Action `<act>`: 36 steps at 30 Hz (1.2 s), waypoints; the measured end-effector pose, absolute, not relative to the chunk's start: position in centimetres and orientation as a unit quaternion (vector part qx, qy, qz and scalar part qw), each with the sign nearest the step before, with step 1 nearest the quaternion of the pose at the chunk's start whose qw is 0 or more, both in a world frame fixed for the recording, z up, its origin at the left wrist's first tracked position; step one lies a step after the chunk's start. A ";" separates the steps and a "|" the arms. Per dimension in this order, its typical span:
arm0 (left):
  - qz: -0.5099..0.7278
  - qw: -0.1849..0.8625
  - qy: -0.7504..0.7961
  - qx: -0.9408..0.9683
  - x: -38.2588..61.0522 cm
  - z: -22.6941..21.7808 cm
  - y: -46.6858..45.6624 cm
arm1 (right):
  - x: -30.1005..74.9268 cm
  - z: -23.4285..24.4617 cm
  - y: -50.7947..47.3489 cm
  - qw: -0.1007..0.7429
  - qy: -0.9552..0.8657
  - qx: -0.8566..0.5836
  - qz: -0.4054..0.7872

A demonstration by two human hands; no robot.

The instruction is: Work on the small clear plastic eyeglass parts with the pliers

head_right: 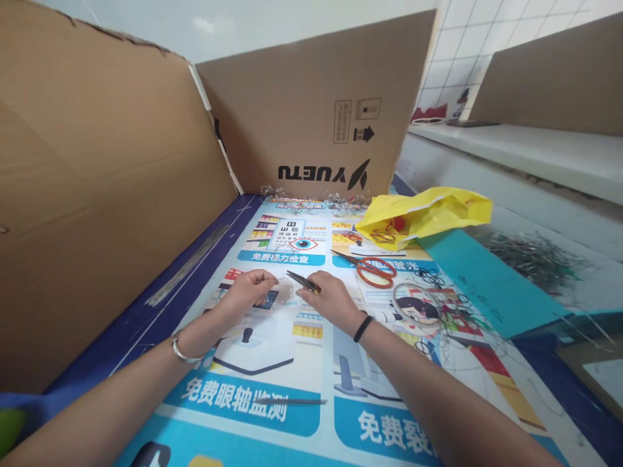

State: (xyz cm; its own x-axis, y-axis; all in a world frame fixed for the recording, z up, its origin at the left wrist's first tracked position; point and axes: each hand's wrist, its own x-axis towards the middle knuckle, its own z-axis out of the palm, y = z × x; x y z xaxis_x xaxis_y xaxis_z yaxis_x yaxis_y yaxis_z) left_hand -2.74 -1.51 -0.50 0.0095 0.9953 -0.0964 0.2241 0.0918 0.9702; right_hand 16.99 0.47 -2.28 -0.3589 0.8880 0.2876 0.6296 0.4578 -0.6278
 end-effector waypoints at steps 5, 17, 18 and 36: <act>0.409 0.488 0.555 0.535 -2.5 -1.1 -1.6 | 16.9 -2.7 0.5 0.303 -0.806 -0.472 0.188; 0.338 0.557 0.502 0.569 -2.4 -0.3 -2.4 | 17.3 -2.7 0.8 0.300 -0.828 -0.451 0.146; 0.342 0.568 0.493 0.563 -2.6 -0.2 -2.3 | 17.5 -2.6 0.9 0.298 -0.832 -0.447 0.137; 0.370 0.644 0.420 0.522 -4.0 -0.7 -1.4 | 19.8 -1.7 1.8 0.197 -0.894 -0.395 -0.083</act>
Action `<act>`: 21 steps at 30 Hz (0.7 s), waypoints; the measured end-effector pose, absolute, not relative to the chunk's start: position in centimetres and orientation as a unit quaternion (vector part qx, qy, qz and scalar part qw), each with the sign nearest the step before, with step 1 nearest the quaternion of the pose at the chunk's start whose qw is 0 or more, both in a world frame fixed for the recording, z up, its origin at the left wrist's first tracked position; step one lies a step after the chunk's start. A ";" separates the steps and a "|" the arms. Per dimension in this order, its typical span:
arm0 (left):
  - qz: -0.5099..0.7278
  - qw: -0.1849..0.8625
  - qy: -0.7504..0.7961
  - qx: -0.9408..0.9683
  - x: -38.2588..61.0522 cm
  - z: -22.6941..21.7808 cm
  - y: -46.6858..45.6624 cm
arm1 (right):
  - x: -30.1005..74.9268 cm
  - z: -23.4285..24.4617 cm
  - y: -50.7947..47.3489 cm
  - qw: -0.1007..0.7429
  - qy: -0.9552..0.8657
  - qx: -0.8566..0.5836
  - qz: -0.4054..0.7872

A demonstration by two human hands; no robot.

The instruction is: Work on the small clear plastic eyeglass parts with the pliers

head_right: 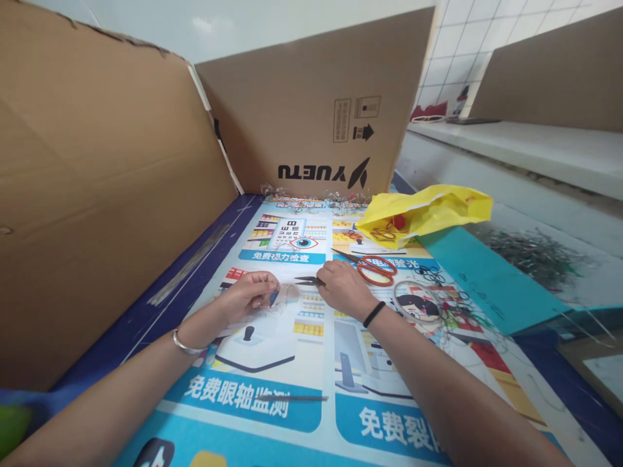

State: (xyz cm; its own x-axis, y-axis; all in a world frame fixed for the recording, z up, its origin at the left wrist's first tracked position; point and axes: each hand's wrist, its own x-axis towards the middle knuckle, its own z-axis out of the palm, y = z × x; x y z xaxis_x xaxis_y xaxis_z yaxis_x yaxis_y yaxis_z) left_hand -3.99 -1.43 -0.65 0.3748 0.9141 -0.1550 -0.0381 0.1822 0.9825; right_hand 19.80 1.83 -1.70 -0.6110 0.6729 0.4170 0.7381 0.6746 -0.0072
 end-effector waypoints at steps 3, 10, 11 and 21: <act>0.370 0.646 0.425 0.516 -3.9 -0.5 -1.4 | 19.9 -1.7 1.9 0.199 -0.897 -0.390 -0.064; 0.377 0.637 0.434 0.514 -3.9 -0.3 -1.4 | 19.8 -1.8 1.9 0.195 -0.907 -0.371 -0.050; 0.377 0.638 0.432 0.515 -3.9 -0.3 -1.4 | 19.7 -1.9 1.9 0.194 -0.906 -0.372 -0.052; 0.366 0.564 0.499 0.547 -3.2 -0.3 -1.7 | 19.6 -0.8 1.4 0.129 -0.902 -0.410 -0.046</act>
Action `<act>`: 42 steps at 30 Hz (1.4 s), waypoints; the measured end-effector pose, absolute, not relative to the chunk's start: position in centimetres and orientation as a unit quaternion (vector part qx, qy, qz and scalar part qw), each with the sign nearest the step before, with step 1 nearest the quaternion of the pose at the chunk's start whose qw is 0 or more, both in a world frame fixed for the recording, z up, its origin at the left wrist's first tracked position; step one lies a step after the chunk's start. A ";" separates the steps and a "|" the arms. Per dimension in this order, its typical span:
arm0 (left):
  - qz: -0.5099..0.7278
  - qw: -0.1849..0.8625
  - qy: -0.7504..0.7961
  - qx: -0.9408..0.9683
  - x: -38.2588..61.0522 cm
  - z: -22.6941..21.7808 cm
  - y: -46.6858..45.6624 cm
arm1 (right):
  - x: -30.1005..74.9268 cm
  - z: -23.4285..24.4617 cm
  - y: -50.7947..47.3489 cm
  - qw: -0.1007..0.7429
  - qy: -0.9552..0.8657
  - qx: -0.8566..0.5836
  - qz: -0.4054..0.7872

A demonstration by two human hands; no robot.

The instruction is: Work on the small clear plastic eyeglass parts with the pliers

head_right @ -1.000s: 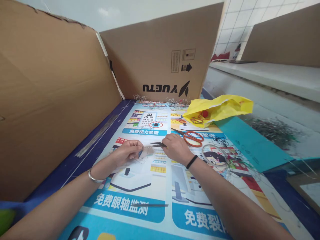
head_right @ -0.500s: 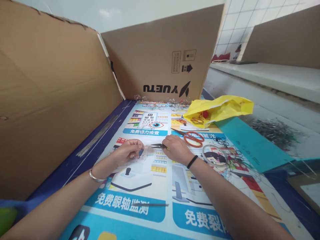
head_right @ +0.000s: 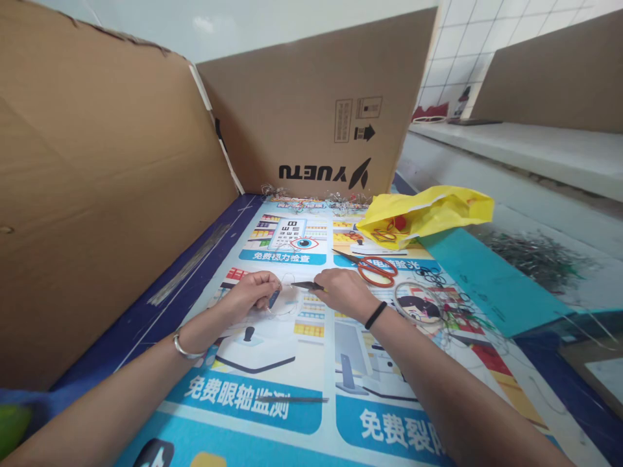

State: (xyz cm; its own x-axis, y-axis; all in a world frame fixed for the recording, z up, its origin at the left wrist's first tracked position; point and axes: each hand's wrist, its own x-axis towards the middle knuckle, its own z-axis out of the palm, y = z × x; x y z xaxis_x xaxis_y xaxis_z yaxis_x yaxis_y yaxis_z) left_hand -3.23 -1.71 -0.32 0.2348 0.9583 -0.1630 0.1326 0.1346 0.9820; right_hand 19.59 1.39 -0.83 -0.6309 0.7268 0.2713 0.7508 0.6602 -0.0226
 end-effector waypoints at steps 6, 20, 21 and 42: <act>0.373 0.512 0.530 0.563 -2.9 -0.6 -1.6 | 19.6 -0.3 1.3 0.093 -0.896 -0.432 -0.034; 0.347 0.394 0.510 0.681 -3.6 -1.0 -0.8 | 19.3 -0.7 1.3 0.067 -0.895 -0.439 -0.049; 0.356 0.390 0.505 0.683 -3.5 -1.0 -0.7 | 19.2 -0.6 1.3 0.062 -0.895 -0.440 -0.047; 0.447 0.458 0.508 0.576 -2.3 -1.4 -1.6 | 17.8 -1.7 0.9 0.255 -0.831 -0.449 0.210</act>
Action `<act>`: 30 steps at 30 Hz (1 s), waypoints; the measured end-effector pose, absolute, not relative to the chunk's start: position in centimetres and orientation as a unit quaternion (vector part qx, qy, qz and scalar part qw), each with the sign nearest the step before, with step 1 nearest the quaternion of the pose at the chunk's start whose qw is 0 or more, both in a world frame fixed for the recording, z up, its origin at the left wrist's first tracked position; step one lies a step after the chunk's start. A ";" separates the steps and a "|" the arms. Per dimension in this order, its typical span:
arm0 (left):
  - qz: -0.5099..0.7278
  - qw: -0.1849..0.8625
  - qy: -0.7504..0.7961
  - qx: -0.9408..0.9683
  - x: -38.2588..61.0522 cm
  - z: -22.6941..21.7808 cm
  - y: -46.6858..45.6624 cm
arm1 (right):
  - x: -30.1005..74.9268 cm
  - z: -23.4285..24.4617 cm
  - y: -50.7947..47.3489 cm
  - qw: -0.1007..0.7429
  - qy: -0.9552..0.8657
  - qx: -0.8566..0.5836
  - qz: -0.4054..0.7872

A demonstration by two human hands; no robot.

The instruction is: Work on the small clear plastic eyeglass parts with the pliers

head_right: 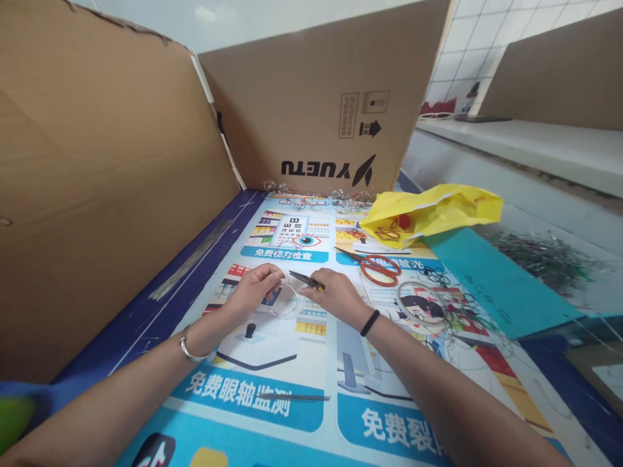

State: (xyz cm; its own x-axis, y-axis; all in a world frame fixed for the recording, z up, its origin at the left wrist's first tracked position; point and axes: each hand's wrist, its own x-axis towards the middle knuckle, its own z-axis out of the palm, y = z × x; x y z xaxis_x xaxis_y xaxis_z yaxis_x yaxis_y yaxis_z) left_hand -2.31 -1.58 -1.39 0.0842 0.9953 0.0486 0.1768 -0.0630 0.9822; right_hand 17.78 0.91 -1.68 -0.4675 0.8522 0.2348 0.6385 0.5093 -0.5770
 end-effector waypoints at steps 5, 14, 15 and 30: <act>0.444 0.456 0.512 0.577 -2.1 -1.0 -1.8 | 17.2 -1.8 0.4 0.258 -0.840 -0.430 0.208; 0.410 0.425 0.506 0.629 -1.8 -1.0 -2.1 | 17.0 -2.0 0.5 0.248 -0.845 -0.431 0.197; 0.406 0.422 0.505 0.634 -1.8 -1.1 -2.2 | 16.9 -2.0 0.5 0.248 -0.846 -0.430 0.197; 0.387 0.466 0.489 0.627 -1.7 -1.0 -2.4 | 16.7 -1.2 0.1 0.311 -0.773 -0.405 0.376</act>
State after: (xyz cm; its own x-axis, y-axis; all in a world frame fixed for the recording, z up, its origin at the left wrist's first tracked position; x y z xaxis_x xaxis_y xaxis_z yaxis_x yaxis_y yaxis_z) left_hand -1.67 -2.44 -1.04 0.2216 0.9747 0.0297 0.2532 -0.0869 0.9635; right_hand 16.71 0.12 -1.15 -0.4786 0.8601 0.1769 0.3925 0.3897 -0.8331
